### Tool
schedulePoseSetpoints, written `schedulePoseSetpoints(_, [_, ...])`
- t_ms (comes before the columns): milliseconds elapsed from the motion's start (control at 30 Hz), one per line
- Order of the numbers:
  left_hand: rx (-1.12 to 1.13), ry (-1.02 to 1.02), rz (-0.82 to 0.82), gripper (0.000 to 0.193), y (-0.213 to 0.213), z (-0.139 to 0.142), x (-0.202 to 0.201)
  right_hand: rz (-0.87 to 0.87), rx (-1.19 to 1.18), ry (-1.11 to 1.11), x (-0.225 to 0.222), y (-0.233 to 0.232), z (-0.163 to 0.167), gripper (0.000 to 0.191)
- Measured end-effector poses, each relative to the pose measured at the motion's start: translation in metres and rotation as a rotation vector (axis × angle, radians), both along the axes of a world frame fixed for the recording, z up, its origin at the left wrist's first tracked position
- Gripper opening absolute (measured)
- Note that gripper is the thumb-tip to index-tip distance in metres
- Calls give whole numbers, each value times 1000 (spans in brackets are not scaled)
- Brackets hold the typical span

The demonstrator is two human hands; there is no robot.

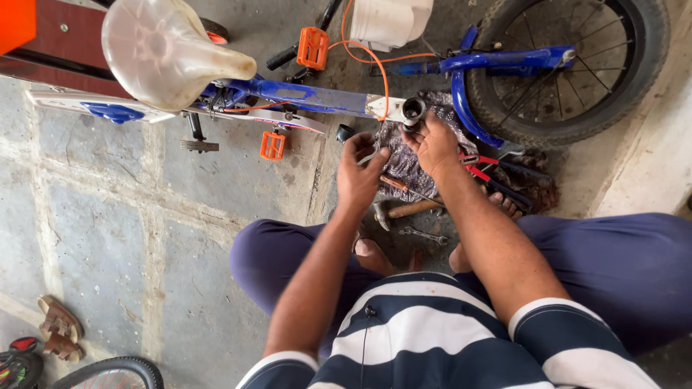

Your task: The person sits on the floor and works on a bicycle's front hub assembly. They use pliers to remove parts, then use a screwdriver to clean the bearing. They apply grease to the bearing using a small brush and reassemble the components.

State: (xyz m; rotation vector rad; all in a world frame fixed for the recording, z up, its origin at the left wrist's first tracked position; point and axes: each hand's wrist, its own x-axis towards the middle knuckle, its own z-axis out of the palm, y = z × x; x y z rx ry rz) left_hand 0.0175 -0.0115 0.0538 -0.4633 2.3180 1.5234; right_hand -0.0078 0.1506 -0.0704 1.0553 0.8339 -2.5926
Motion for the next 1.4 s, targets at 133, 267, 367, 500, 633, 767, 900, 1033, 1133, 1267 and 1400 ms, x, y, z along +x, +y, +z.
schedulePoseSetpoints(133, [-118, 204, -175, 44, -20, 23, -17, 45, 12, 121, -6, -4, -2, 90])
schedulePoseSetpoints(267, [-134, 289, -185, 40, -16, 17, -37, 70, 15, 162, -9, 2, -4, 103])
schedulePoseSetpoints(367, [-15, 195, -67, 38, -10, 5, -39, 95, 5, 162, -11, 5, -7, 104])
schedulePoseSetpoints(500, [-3, 173, -32, 36, -13, -9, -38, 110, 42, 121, -11, 7, -9, 105])
schedulePoseSetpoints(633, [15, 189, -2, 36, -17, -16, -38, 100, 44, 109, -9, 8, -9, 107])
schedulePoseSetpoints(767, [15, 158, -14, 37, -15, -17, -37, 118, 49, 162, -8, 9, -7, 112])
schedulePoseSetpoints(900, [-53, 140, -56, 38, -14, -15, -36, 139, 53, 178, -8, 10, -5, 117])
schedulePoseSetpoints(1033, [-67, 110, -58, 39, -16, -15, -37, 158, 14, 177, -8, 11, -5, 119])
schedulePoseSetpoints(1133, [-66, 110, -62, 39, -16, -15, -35, 180, -12, 195, -9, 12, -3, 120])
schedulePoseSetpoints(1267, [-65, 109, -56, 40, -16, -17, -34, 189, -32, 190, -8, 14, 3, 118])
schedulePoseSetpoints(1400, [-81, 114, -65, 40, -16, -19, -34, 209, -28, 219, -7, 14, 8, 117])
